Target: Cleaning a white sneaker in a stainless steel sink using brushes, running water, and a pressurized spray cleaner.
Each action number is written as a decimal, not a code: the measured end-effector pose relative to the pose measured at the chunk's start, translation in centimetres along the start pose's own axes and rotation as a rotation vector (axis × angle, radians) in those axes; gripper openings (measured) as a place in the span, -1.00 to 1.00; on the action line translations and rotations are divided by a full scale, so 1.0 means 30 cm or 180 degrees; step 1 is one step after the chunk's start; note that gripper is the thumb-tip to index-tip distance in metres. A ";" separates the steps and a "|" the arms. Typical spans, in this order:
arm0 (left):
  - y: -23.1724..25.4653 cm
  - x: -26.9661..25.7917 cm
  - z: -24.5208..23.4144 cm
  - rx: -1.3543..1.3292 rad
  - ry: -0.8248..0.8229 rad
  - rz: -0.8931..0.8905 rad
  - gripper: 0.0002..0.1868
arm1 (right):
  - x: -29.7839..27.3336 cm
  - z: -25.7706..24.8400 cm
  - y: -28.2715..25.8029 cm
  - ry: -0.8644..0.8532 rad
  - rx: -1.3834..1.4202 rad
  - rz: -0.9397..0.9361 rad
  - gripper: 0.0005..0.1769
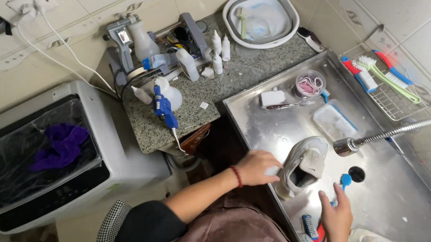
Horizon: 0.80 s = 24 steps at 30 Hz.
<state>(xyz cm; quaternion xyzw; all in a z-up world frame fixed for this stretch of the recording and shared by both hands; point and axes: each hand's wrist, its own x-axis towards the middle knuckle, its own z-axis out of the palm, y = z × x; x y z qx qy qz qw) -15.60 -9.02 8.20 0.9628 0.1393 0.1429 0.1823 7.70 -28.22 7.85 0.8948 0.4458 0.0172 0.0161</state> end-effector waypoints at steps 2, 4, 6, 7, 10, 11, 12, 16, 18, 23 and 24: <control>-0.052 -0.147 -0.126 -0.1232 0.1575 -0.1595 -0.70 | -0.063 -0.048 -0.050 -0.0764 0.2799 0.1462 -0.33; -0.207 -0.337 -0.125 -0.0776 0.2345 -0.2276 -0.59 | -0.098 -0.049 -0.063 -0.0619 0.2838 0.1197 -0.37; -0.397 -0.461 -0.189 -0.0246 0.3188 -0.2878 -0.47 | -0.078 -0.018 -0.090 -0.0391 0.2906 0.0873 -0.40; -0.464 -0.531 -0.240 -0.0329 0.3304 -0.3635 -0.28 | -0.101 0.009 -0.094 -0.0518 0.3236 0.0765 -0.44; -0.601 -0.671 -0.319 -0.1051 0.3217 -0.4503 -0.12 | -0.104 -0.033 -0.156 -0.0864 0.3340 0.0761 -0.48; -0.682 -0.665 -0.349 -0.1704 0.3087 -0.4470 -0.15 | -0.057 -0.063 -0.201 -0.0981 0.3165 0.0825 -0.48; -0.746 -0.656 -0.350 -0.1736 0.3080 -0.4375 -0.15 | -0.026 -0.070 -0.239 -0.0890 0.3187 0.0858 -0.48; -0.879 -0.725 -0.325 -0.2701 0.2836 -0.4381 -0.34 | -0.002 -0.132 -0.381 -0.1289 0.2350 0.0585 -0.43; -0.937 -0.684 -0.383 -0.3965 0.2751 -0.4334 -0.39 | 0.029 -0.138 -0.458 -0.1431 0.2155 0.0827 -0.41; -0.941 -0.687 -0.475 -0.4057 0.1858 -0.4862 -0.62 | 0.061 -0.119 -0.628 -0.1885 0.2468 0.0202 -0.39; -0.957 -0.688 -0.476 -0.4044 0.1862 -0.4867 -0.62 | 0.074 -0.127 -0.666 -0.1890 0.2479 0.0197 -0.39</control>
